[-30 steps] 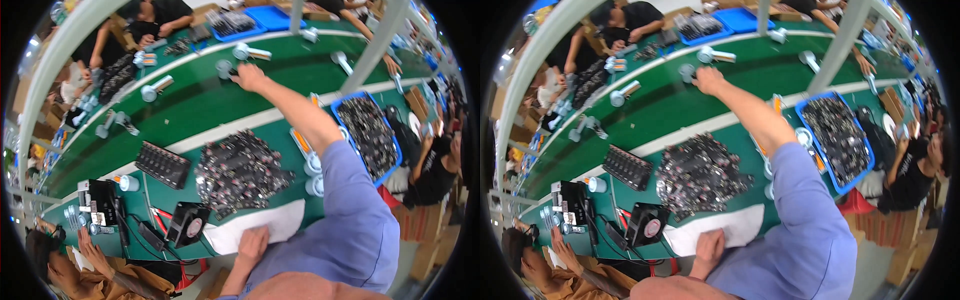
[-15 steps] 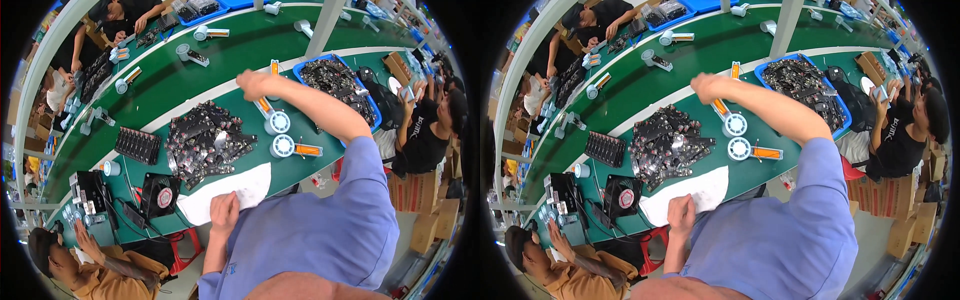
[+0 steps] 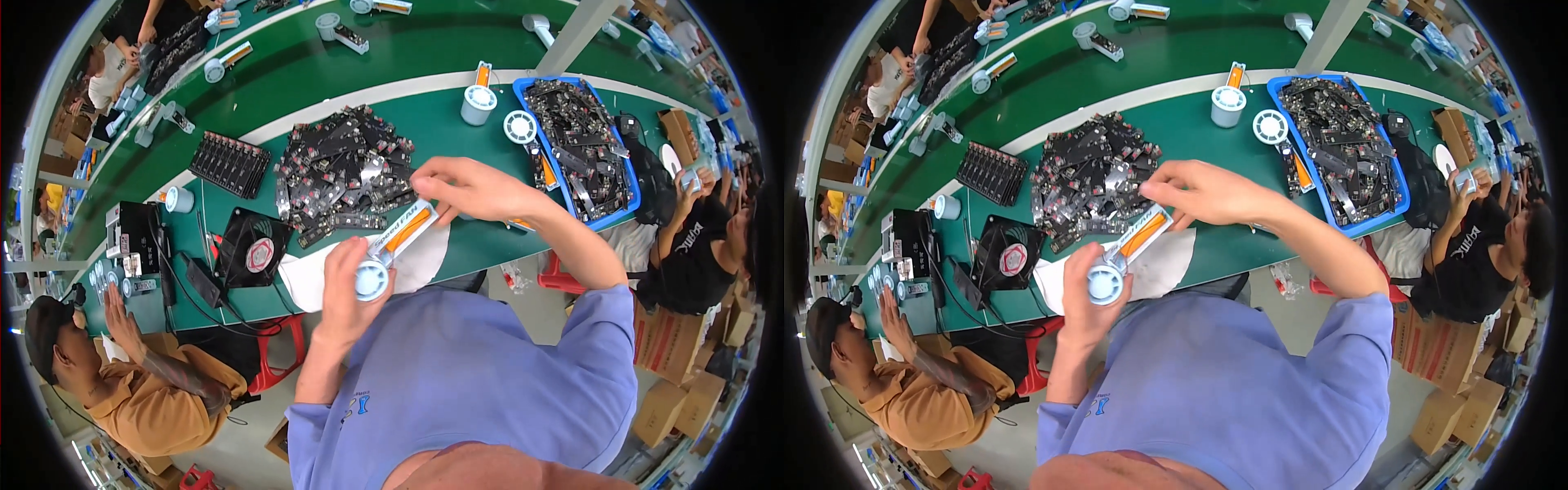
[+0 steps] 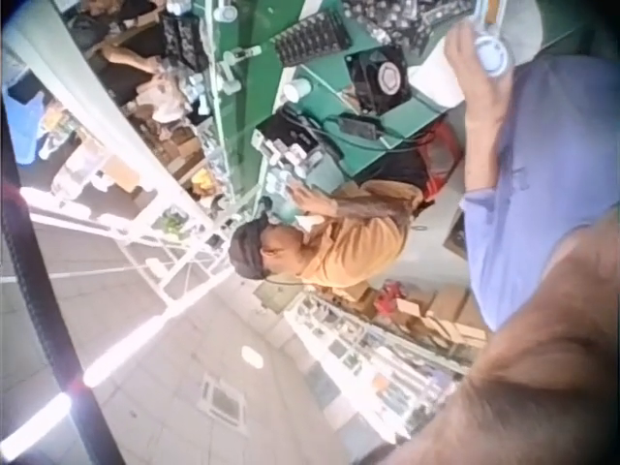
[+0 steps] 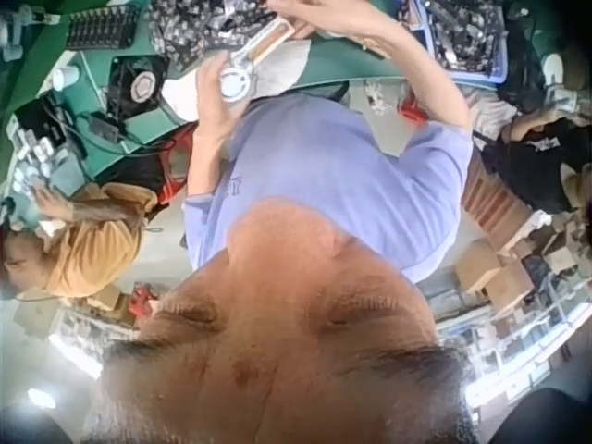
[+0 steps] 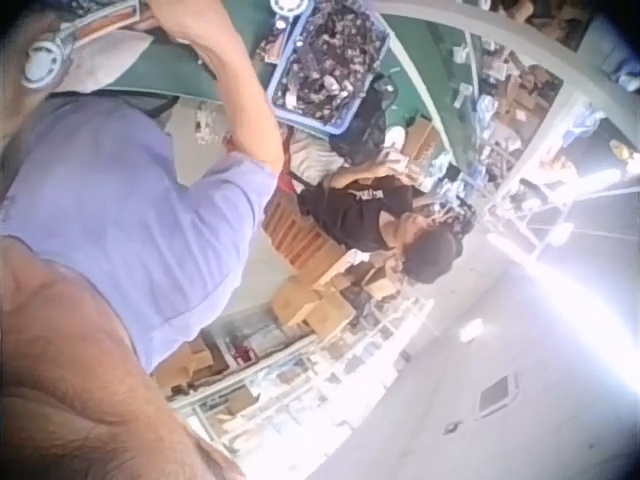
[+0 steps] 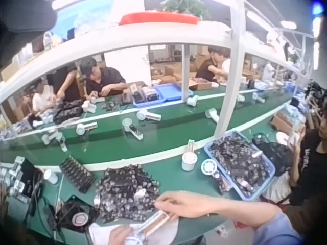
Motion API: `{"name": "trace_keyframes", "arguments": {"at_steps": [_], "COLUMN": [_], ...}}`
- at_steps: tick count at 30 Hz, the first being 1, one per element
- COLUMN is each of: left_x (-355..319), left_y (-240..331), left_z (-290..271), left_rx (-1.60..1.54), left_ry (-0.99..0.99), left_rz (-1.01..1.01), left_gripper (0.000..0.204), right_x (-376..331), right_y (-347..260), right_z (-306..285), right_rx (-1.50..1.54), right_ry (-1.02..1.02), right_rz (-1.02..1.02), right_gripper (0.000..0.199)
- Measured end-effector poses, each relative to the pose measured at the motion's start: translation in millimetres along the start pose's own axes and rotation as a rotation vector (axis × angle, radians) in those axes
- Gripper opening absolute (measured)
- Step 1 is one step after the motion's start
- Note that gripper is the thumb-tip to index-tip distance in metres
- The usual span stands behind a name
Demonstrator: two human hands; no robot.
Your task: The person assembles small electronic components onto a plastic casing and manages PCB parts at a work station by hand.
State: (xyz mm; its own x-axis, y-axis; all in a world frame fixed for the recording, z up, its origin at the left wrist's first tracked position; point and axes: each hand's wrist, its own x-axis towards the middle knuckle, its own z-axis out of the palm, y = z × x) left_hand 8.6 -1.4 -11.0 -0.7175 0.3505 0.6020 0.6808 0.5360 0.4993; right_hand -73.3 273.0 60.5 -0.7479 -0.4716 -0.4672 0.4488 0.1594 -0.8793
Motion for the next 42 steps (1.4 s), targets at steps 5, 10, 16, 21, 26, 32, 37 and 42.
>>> {"name": "trace_keyframes", "arguments": {"at_steps": [5, 10, 16, 21, 26, 32, 37, 42], "left_x": [-17.0, -2.6, 1.1, -0.6, 10.3, 6.1, 5.1, 7.0], "left_y": [-33.7, -43.9, -33.4, -14.8, 1.5, 5.0, 4.0, -0.2], "left_z": [-30.0, -35.7, -39.6, -11.6, 6.8, 2.8, 0.8, 3.6], "left_rx": [-0.319, -0.205, -0.124, 0.147, 0.147, 0.142, 0.063, 0.008], "left_ry": [-0.376, -0.497, -0.439, -0.187, -0.126, -0.067, -0.075, -0.084], "left_rz": [-0.397, -0.323, -0.233, -0.192, -0.213, -0.268, -0.387, -0.452], "left_gripper": [0.076, 0.074, 0.069, 0.037, 0.019, 0.015, 0.014, 0.014], "right_x": [-50.1, -46.1, -33.6, -18.2, 45.8, 76.5, 55.2, 20.0], "right_y": [37.0, 60.1, 69.4, 45.3, 48.4, 65.8, 46.0, 38.6], "right_z": [-6.9, -10.5, -21.9, 9.1, 29.9, 29.1, 36.6, 62.2], "right_rx": [-1.191, -0.964, -1.097, -1.217, -0.962, -0.943, -0.649, -0.462], "right_ry": [0.419, 0.532, 0.784, 0.819, 0.667, 0.684, 0.627, 0.495], "right_rz": [-0.531, -0.372, -0.316, -0.693, -0.7, -0.751, -0.636, -0.62], "right_gripper": [0.071, 0.069, 0.071, 0.059, 0.034, 0.033, 0.026, 0.019]}}
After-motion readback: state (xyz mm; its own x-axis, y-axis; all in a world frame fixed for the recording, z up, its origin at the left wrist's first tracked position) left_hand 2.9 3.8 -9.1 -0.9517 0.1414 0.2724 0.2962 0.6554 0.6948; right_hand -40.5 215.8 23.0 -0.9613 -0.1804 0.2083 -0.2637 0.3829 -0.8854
